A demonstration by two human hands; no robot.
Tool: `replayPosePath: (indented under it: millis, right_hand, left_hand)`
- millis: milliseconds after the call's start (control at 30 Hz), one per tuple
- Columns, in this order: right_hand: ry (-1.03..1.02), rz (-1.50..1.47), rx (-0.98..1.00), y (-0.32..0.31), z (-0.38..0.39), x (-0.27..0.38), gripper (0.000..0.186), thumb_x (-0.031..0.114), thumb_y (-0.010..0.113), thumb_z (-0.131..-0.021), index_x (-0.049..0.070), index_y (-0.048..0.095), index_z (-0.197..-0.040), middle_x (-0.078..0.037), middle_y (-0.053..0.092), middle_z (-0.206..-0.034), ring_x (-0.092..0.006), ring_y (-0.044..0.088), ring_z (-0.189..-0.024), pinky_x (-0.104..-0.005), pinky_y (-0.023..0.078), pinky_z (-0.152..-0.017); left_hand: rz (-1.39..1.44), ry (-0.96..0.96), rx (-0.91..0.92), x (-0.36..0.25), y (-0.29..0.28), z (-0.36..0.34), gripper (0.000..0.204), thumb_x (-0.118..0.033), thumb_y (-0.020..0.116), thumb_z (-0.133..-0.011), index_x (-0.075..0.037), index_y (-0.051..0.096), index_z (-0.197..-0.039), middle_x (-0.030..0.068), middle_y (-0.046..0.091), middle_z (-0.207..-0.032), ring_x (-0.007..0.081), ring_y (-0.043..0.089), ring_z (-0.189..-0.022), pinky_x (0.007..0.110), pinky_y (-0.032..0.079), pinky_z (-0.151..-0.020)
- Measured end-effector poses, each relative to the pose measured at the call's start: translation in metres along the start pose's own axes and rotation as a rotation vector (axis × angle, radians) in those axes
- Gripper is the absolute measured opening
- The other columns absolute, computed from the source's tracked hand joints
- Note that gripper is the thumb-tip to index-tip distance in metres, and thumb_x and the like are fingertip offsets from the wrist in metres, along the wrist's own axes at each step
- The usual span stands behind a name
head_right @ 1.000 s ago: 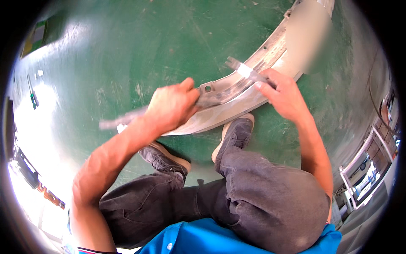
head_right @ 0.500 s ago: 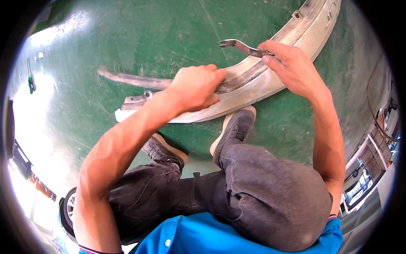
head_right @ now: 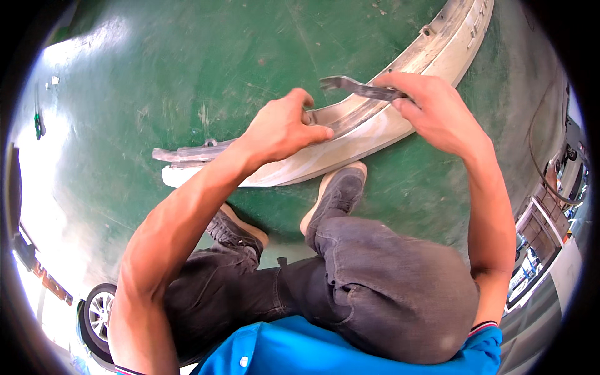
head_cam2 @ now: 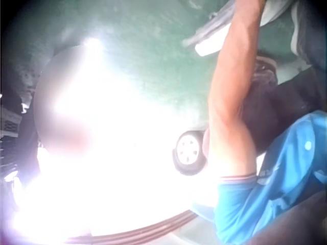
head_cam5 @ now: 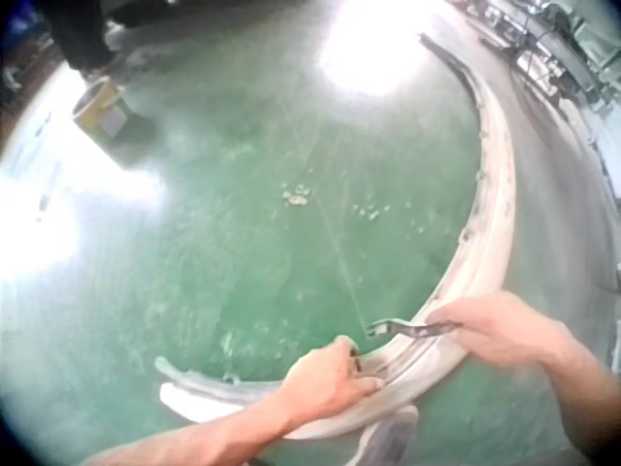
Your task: The person retrieves a car bumper from a stand and places it on the floor. They then use a metal pry tool to remove a long plastic trim strip from the bumper's edge, working systematically along its length.
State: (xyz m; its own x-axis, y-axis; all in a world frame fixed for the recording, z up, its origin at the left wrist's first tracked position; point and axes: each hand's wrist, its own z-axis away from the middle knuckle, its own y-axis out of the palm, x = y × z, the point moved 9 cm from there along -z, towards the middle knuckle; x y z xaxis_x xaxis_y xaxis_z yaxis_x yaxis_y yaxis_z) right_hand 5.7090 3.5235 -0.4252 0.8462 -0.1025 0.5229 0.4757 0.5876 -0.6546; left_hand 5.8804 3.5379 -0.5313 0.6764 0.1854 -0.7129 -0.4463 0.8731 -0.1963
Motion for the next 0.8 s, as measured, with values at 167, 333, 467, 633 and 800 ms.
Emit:
replayPosePath:
  millis: [167, 333, 467, 633, 800]
  right_hand:
    - [-0.144, 0.146, 0.178, 0.012, -0.029, 0.026, 0.030, 0.003, 0.060, -0.085, 0.005, 0.066, -0.114, -0.016, 0.068, -0.095, -0.0335, 0.064, -0.090, -0.0409, 0.050, -0.082]
    - [-0.505, 0.255, -0.633, -0.057, -0.030, 0.063, 0.018, 0.010, 0.063, -0.092, 0.002, 0.068, -0.108, -0.011, 0.071, -0.101, -0.0247, 0.067, -0.097, -0.0394, 0.053, -0.084]
    - [0.031, -1.129, -0.689, -0.024, -0.045, -0.049, 0.039, 0.033, 0.049, -0.105, -0.002, 0.061, -0.116, -0.015, 0.066, -0.116, -0.0272, 0.064, -0.102, -0.0408, 0.051, -0.097]
    - [-0.140, -1.808, -0.149, 0.034, -0.076, 0.012, 0.045, 0.039, 0.036, -0.108, -0.001, 0.055, -0.118, -0.009, 0.062, -0.086, -0.0190, 0.060, -0.077, -0.0367, 0.050, -0.081]
    - [-0.073, -1.611, -0.243, 0.029, -0.074, -0.011, 0.044, 0.038, 0.039, -0.108, -0.001, 0.057, -0.113, -0.005, 0.058, -0.076, -0.0163, 0.055, -0.067, -0.0335, 0.049, -0.072]
  left_hand:
    - [0.370, 0.297, -0.065, -0.009, -0.026, 0.008, 0.049, -0.029, 0.069, -0.091, 0.005, 0.062, -0.126, 0.0139, 0.071, -0.097, 0.0205, 0.067, -0.090, 0.036, 0.054, -0.081]
    - [0.468, 0.182, -0.052, -0.017, -0.041, 0.008, 0.026, -0.018, 0.060, -0.097, 0.002, 0.068, -0.111, 0.0016, 0.065, -0.080, 0.0088, 0.058, -0.072, 0.025, 0.050, -0.069]
    - [0.727, 0.190, -0.167, -0.024, -0.046, 0.003, 0.026, -0.018, 0.061, -0.097, 0.003, 0.069, -0.111, 0.0027, 0.067, -0.083, 0.0083, 0.059, -0.074, 0.024, 0.050, -0.070]
    - [0.321, 0.204, -0.203, -0.024, -0.024, 0.015, 0.037, -0.025, 0.065, -0.095, 0.006, 0.066, -0.114, 0.0125, 0.069, -0.095, 0.0198, 0.066, -0.087, 0.032, 0.053, -0.078]
    - [-0.313, 0.185, -0.260, -0.005, 0.002, 0.041, 0.036, -0.027, 0.076, -0.080, 0.002, 0.066, -0.098, 0.0183, 0.064, -0.100, 0.0340, 0.065, -0.093, 0.042, 0.053, -0.080]
